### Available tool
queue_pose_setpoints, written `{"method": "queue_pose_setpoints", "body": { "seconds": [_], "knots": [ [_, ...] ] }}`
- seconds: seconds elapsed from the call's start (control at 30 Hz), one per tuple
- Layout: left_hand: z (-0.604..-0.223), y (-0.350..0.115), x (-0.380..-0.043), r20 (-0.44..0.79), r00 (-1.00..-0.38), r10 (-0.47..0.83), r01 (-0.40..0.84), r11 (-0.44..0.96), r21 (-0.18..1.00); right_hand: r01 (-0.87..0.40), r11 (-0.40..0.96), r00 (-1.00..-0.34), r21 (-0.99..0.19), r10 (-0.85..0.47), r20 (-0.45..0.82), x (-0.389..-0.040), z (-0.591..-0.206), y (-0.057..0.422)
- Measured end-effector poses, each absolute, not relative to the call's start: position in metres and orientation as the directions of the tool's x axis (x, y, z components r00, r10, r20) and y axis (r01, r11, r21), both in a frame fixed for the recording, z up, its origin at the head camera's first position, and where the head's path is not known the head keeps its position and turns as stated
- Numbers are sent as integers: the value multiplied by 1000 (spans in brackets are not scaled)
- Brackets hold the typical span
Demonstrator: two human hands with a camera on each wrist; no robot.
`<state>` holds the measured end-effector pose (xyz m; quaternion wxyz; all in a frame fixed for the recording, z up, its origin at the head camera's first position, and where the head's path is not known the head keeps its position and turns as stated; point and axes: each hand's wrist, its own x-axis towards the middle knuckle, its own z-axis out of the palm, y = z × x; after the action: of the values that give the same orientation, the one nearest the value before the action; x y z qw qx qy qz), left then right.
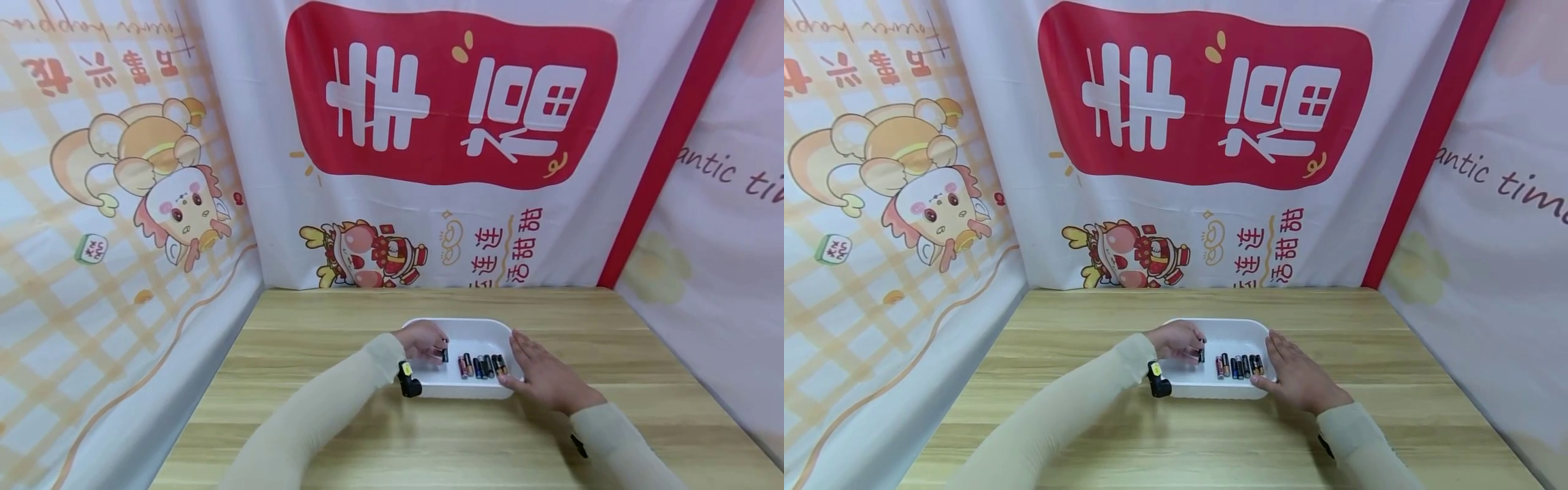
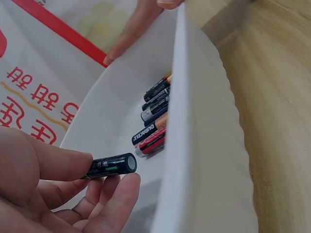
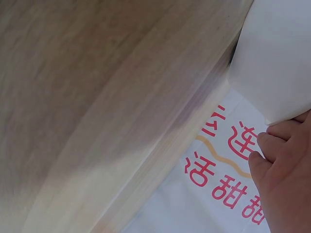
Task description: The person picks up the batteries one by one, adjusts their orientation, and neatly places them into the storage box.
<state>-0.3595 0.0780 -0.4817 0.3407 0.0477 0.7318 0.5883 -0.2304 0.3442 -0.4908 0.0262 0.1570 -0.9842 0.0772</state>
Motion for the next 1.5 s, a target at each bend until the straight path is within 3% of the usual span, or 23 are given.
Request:
{"method": "queue_pose_setpoints", "body": {
  "seconds": [0.53, 1.2, 1.5],
  "knots": [
    [-481, 90, -343, -442, -793, 418, -233, 462, 856, -315, 938, -949, -144, -306, 79, -229, -490, 343],
    [-483, 100, -334, -420, -825, 378, -175, 536, 826, -304, 942, -952, -145, -295, 79, -229, -493, 344],
    [-490, 102, -342, -344, -846, 406, 13, 662, 749, -294, 943, -956, -154, -286, 70, -230, -493, 344]
  ]
}}
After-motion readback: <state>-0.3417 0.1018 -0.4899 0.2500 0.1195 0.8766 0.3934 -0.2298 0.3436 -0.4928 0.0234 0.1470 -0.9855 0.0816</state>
